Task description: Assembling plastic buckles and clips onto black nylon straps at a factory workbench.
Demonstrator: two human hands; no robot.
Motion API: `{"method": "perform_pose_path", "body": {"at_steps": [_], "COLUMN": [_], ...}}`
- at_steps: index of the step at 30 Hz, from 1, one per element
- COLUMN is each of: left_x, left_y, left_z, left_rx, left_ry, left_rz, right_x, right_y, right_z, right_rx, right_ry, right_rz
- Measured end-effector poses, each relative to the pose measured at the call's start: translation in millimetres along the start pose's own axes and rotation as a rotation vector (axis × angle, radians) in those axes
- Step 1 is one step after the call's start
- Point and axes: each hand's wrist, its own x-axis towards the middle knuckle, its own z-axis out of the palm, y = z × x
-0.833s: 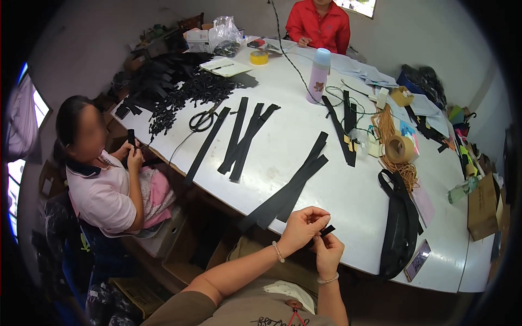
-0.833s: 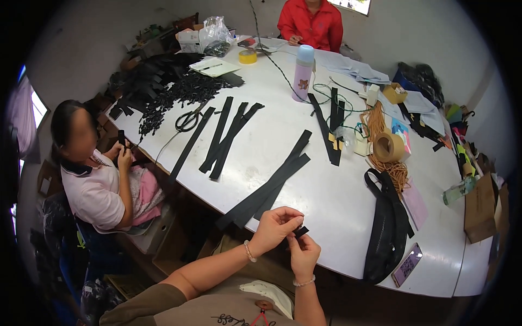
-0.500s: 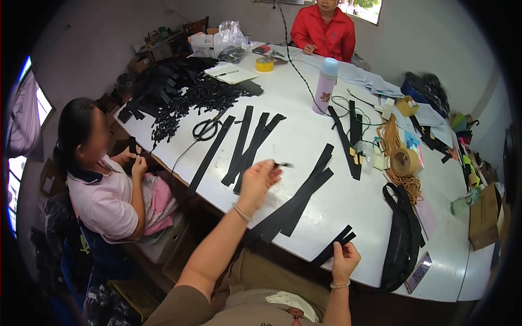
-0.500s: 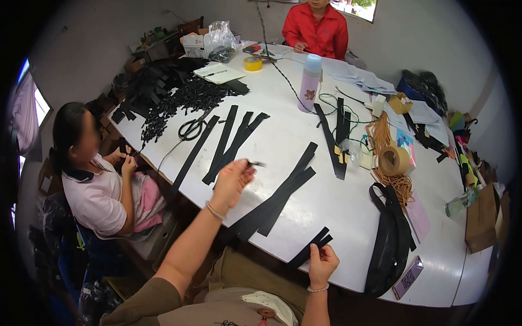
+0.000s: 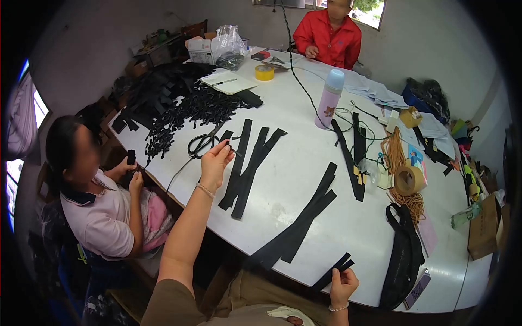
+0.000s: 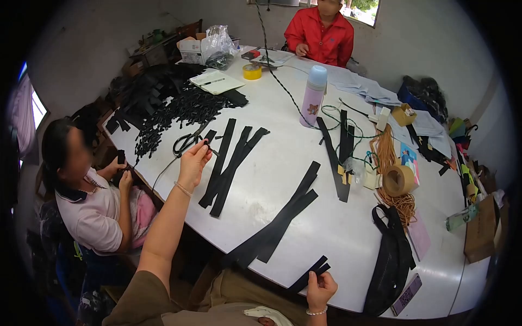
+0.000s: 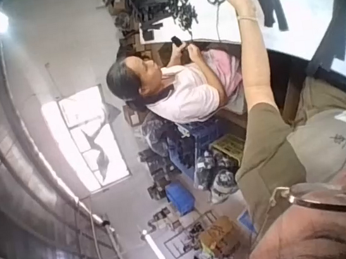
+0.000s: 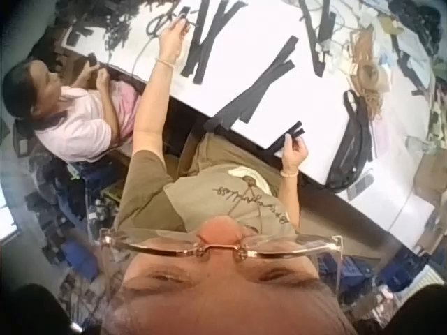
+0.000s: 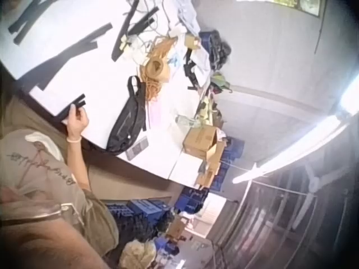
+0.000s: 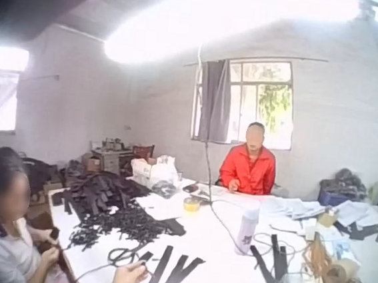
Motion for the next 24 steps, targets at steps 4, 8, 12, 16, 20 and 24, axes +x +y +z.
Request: {"method": "perform_pose_path", "body": {"at_steps": [4, 8, 12, 16, 20, 24], "left_x": [10.1, 23.4, 43.8, 87.9, 144.6, 186.7], "left_y": [-2.5, -14.2, -27.4, -48.2, -60.1, -65.4], "left_z": [20.8, 39.9, 55.2, 66.0, 73.5, 81.9], "left_rx": [0.104, 0.116, 0.136, 0.162, 0.083, 0.023], "left_ry": [-0.044, -0.085, -0.082, -0.041, 0.018, 0.145], "left_rz": [0.049, 0.057, 0.036, 0.032, 0.012, -0.033], "right_x": [1.4, 1.7, 2.3, 2.5, 1.8, 1.9], "right_y": [0.8, 9.1, 2.7, 4.7, 0.9, 8.3], "right_z": [-1.2, -3.4, -3.3, -2.8, -1.6, -3.3], "right_rx": [0.033, -0.029, -0.016, -0.021, 0.000, -0.101], "right_ry": [0.004, -0.007, 0.000, 0.012, 0.011, 0.008], "right_rz": [0.018, -0.020, 0.039, 0.028, 0.058, -0.009]}}
